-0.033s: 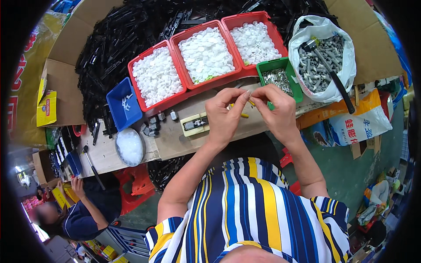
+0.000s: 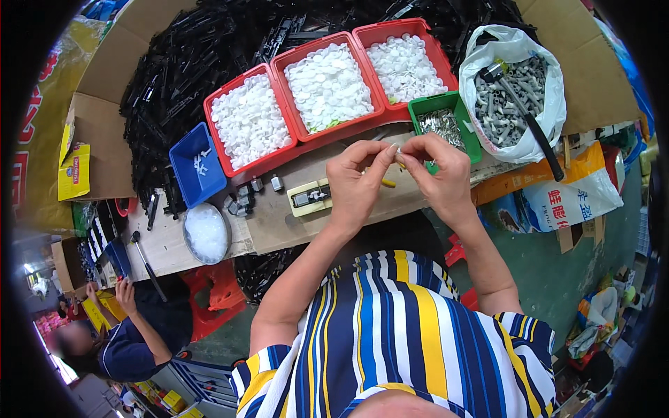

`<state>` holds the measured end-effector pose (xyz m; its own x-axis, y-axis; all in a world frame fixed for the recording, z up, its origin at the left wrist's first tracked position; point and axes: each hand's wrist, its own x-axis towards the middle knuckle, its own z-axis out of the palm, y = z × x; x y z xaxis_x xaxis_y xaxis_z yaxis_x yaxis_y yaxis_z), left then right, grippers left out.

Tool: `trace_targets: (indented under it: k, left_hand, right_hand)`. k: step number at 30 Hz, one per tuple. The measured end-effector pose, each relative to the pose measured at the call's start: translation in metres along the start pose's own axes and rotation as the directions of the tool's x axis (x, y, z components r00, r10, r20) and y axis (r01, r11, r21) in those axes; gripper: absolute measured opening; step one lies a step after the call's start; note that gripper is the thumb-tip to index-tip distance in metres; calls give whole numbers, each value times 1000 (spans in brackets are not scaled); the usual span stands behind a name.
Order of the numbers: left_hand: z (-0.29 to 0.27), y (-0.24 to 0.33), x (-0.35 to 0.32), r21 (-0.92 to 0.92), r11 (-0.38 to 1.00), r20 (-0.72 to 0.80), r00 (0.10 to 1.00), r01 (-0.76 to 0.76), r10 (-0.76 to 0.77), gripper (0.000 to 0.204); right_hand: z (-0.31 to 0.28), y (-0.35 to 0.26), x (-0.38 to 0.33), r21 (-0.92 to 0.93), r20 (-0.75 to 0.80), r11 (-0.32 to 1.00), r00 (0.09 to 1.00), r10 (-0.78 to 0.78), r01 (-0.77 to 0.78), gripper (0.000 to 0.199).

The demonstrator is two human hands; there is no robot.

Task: The person assembles small hardware components at a workbench. They pick up small metal pieces and white plastic parts, place them into a wooden jig, and use pliers to secure them. The person repeats this process for multiple units, placing the finished items on the table.

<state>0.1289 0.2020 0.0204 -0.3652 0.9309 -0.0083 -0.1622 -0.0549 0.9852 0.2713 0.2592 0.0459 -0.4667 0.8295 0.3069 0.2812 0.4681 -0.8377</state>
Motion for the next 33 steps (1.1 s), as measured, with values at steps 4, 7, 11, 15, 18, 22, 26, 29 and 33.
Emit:
trace_targets:
  k: [4, 7, 11, 15, 18, 22, 26, 29, 33]
  left_hand:
    - [-16, -5, 3, -289, 912, 147, 955, 291, -258, 16]
    - [-22, -3, 4, -478, 721, 279, 865, 502, -417, 15]
    - [-28, -4, 0, -575, 604, 331, 832, 552, -446, 15]
    - [-30, -5, -4, -592, 605, 313, 843, 533, -437, 18]
    - [-34, -2, -9, -534, 713, 257, 891, 454, -375, 20]
    - [-34, 6, -17, -435, 863, 118, 966, 257, -229, 28]
    - [-33, 6, -22, -369, 915, 81, 987, 162, -142, 36]
    - [-35, 3, -24, -370, 918, 72, 989, 143, -125, 33]
    - [-40, 0, -26, -373, 917, 68, 990, 137, -121, 30]
  right_hand:
    - [-4, 7, 3, 262, 141, 949, 980, 143, -176, 11]
    - [-1, 19, 5, 335, 66, 938, 995, 70, -88, 14]
    - [5, 18, 5, 345, 132, 938, 991, -20, -27, 15]
    - [11, 16, 6, 314, 167, 949, 985, -46, -8, 12]
    - [13, 14, 8, 308, 192, 951, 981, -34, -27, 10]
    - [13, 4, 14, 186, 234, 981, 967, -104, 60, 10]
    - [16, 3, 16, 150, 242, 978, 954, -179, 145, 11]
    - [19, 4, 15, 156, 244, 975, 951, -190, 155, 11]
    - [23, 1, 15, 144, 254, 973, 944, -210, 177, 11]
